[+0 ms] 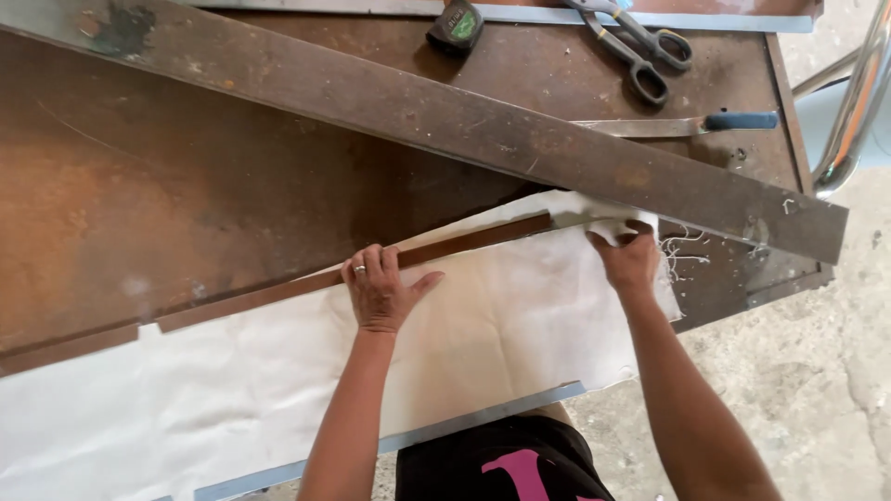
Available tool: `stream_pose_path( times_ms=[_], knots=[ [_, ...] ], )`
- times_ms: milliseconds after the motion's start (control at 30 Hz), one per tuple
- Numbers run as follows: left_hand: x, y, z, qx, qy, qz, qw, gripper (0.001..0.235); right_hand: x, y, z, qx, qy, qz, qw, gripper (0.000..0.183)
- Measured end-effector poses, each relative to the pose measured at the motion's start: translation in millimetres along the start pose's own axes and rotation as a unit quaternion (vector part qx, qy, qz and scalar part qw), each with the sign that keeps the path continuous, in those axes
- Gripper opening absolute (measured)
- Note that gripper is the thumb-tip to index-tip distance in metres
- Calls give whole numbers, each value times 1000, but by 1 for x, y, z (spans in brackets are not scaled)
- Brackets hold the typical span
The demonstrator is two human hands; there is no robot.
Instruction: Measuring and cutting fabric strips along a metal guide piece on a workbench.
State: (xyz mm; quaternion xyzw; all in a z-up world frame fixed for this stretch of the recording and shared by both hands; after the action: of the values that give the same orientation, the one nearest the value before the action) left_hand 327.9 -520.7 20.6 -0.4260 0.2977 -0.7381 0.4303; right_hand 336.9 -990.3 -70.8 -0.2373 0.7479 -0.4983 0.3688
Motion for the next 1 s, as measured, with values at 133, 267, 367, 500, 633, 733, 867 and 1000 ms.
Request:
stream_pose_path(
  times_ms=[133, 267, 367, 500, 633, 733, 867, 1000],
  knots=[
    [1, -3, 9, -6, 0, -7, 1000, 84, -14, 0, -7, -92, 4, 20, 996, 69],
    [6, -7, 13, 2, 8, -8, 1000, 84, -46, -17, -15, -126, -82, -40, 988, 49],
    [3, -1, 9, -14, 4, -7, 1000, 89, -80, -32, -36, -218, -80, 0, 973, 56],
    [-1, 0, 11, -22, -7, -8, 1000, 89, -69, -22, -31, -212, -70, 13, 975, 42],
    [-7, 6, 11, -43, -24, -33, 998, 90, -69, -18, -31, -209, -63, 67, 974, 42],
    [-11, 17, 10, -42, -17, -60, 997, 90, -62, -11, -26, -203, -65, 87, 973, 41],
    [-18, 23, 4, -45, -9, -115, 992, 87, -59, -8, -29, -191, -18, 133, 972, 33],
    [-14, 22, 7, -44, 20, -104, 993, 78, -52, 4, -23, -166, -1, 160, 973, 33]
  ],
)
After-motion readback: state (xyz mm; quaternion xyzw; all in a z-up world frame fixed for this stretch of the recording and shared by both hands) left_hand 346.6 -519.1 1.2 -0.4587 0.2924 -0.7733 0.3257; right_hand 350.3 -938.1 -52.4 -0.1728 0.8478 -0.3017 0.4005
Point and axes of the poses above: each hand's wrist, its own z-axis towards the middle knuckle, its own y-axis out of the palm, x = y × z, the point moved 10 cm from there along z, towards the middle knuckle, and after that the axes turned 12 degrees about -z, right-handed, at the moved point
